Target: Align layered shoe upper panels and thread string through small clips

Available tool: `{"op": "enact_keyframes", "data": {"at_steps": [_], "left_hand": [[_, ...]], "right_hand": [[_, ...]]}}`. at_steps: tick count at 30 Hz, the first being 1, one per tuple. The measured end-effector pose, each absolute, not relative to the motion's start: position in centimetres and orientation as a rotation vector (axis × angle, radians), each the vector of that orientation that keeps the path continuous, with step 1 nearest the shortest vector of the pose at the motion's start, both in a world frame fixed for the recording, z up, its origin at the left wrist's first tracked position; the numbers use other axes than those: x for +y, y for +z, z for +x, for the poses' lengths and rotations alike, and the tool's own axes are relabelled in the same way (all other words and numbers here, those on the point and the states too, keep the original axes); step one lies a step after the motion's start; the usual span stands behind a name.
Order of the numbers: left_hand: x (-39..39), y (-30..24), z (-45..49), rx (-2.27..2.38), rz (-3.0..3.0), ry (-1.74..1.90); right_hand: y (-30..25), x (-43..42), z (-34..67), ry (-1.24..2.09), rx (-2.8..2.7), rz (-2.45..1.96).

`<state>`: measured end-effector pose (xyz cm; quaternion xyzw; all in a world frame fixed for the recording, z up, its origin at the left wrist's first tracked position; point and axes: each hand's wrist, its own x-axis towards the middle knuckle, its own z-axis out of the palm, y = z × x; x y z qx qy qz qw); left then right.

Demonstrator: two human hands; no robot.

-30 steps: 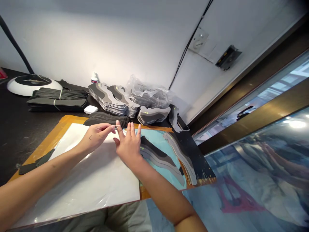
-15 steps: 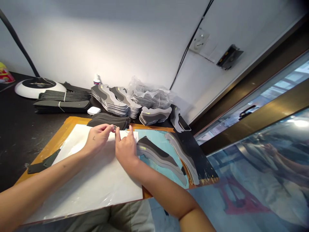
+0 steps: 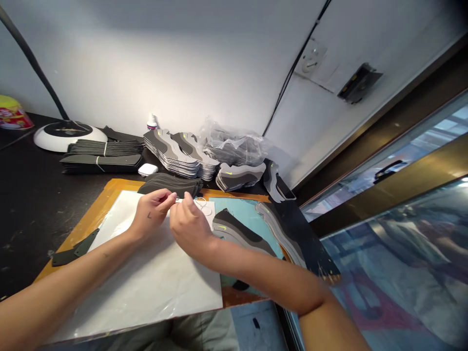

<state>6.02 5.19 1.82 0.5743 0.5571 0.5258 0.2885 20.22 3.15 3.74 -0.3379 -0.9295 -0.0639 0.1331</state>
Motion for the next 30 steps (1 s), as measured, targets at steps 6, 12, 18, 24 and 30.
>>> {"op": "enact_keyframes", "data": {"at_steps": [6, 12, 18, 24, 30], "left_hand": [[5.0, 2.1, 6.0, 1.434, 1.404, 1.558], [4.7, 2.3, 6.9, 1.311, 1.324, 1.649], [4.9, 2.0, 6.8, 1.277, 1.45, 1.606], [4.7, 2.5, 6.1, 1.436, 1.932, 1.553], [4.9, 3.4, 5.3, 1.317, 1.847, 1.218]], "right_hand": [[3.8, 3.1, 20.2, 0.373, -2.219, -1.166], [3.1, 4.2, 18.5, 1.684, -1.151, -0.822], [2.8, 5.5, 19.2, 1.823, -1.024, -0.669], [2.6, 5.5, 19.9, 1.692, -1.123, -0.72], [2.0, 6.0, 20.7, 1.657, -1.198, -0.764]]}}
